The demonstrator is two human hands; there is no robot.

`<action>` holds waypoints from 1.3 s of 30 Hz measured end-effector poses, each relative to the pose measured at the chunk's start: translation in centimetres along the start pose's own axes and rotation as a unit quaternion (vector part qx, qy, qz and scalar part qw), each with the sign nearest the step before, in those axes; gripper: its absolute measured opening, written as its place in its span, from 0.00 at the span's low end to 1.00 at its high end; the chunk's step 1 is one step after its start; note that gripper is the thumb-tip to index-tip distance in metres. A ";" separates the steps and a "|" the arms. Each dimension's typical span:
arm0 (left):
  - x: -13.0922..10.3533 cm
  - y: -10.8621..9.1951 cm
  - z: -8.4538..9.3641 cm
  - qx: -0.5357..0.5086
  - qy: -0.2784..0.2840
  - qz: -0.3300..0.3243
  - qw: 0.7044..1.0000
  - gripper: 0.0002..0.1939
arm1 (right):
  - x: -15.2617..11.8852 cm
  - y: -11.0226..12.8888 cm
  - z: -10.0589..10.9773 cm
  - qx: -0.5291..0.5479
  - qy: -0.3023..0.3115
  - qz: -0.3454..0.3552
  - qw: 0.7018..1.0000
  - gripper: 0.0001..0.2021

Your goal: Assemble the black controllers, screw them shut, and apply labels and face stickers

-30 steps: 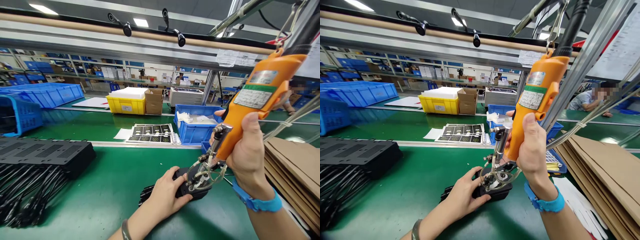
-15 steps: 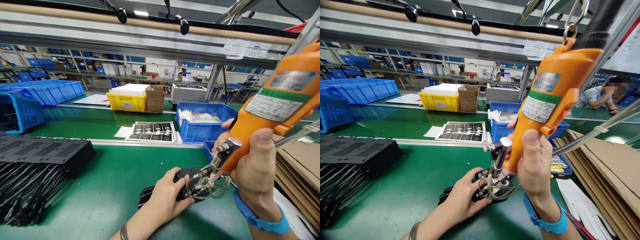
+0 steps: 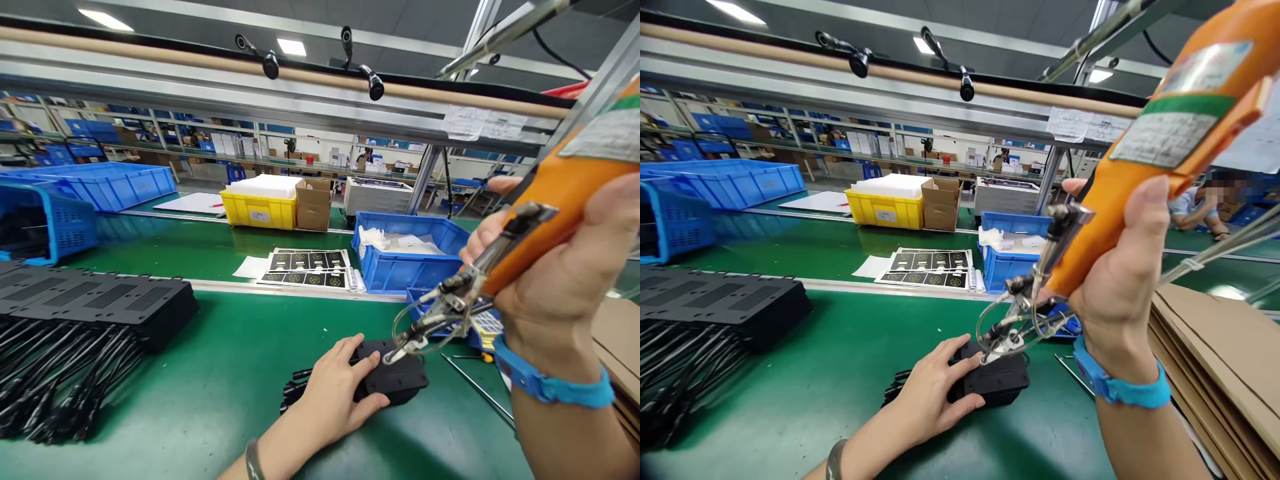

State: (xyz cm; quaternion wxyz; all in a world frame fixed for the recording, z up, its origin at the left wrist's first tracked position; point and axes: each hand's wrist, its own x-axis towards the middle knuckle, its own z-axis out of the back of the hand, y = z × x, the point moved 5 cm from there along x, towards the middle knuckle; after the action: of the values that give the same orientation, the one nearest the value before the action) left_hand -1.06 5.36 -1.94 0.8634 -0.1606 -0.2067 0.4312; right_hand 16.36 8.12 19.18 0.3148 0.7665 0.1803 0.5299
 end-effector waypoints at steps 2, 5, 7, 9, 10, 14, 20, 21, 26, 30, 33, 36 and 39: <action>0.0 -0.1 0.4 0.002 0.012 0.006 1.000 0.30 | 1.4 0.1 -0.6 0.009 0.000 0.031 0.999 0.27; -0.1 0.1 0.6 -0.006 0.033 0.023 0.999 0.32 | 1.5 -1.4 -1.3 0.018 0.009 0.014 1.000 0.27; -0.1 0.2 0.6 -0.017 0.037 0.029 0.999 0.32 | 0.6 -3.0 -1.6 0.016 0.026 -0.030 0.999 0.28; -0.1 0.4 0.4 -0.027 0.038 0.031 0.998 0.32 | -0.4 -4.3 -1.7 0.014 0.034 -0.069 0.997 0.29; -0.1 0.4 0.3 -0.030 0.039 0.031 0.998 0.32 | -0.9 -4.9 -1.7 0.015 0.034 -0.084 0.996 0.29; -0.1 0.5 0.2 -0.037 0.035 0.027 0.998 0.32 | -1.9 -6.2 -1.6 0.025 0.039 -0.106 0.993 0.29; -0.1 0.5 0.1 -0.047 0.029 0.017 0.998 0.32 | -2.3 -7.0 -1.6 0.037 0.045 -0.108 0.992 0.26; -0.1 0.4 0.1 -0.049 0.028 0.016 0.998 0.32 | -2.4 -7.1 -1.5 0.043 0.048 -0.106 0.992 0.26; 0.0 0.5 0.0 -0.049 0.029 0.020 0.998 0.32 | -3.2 -7.4 -1.3 0.047 0.056 -0.108 0.991 0.25; -0.1 0.4 0.1 -0.044 0.035 0.025 0.998 0.33 | -3.4 -5.8 -1.3 0.032 0.039 -0.107 0.993 0.25; -0.2 0.2 0.2 -0.045 0.046 0.028 0.998 0.34 | -2.2 -2.9 -1.5 0.015 0.010 -0.061 0.998 0.27; -0.2 0.1 0.3 -0.047 0.055 0.031 0.997 0.34 | -0.4 -0.3 -2.4 0.017 0.011 0.009 1.000 0.25; -0.2 0.1 0.4 -0.047 0.059 0.032 0.997 0.34 | 0.5 -0.1 -3.5 0.031 0.030 0.010 0.999 0.26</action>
State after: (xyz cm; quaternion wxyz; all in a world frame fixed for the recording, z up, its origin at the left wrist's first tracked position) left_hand -1.43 5.26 -1.69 0.8513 -0.2328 -0.1701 0.4384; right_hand 13.29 9.48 20.30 0.2802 0.7616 0.1978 0.5498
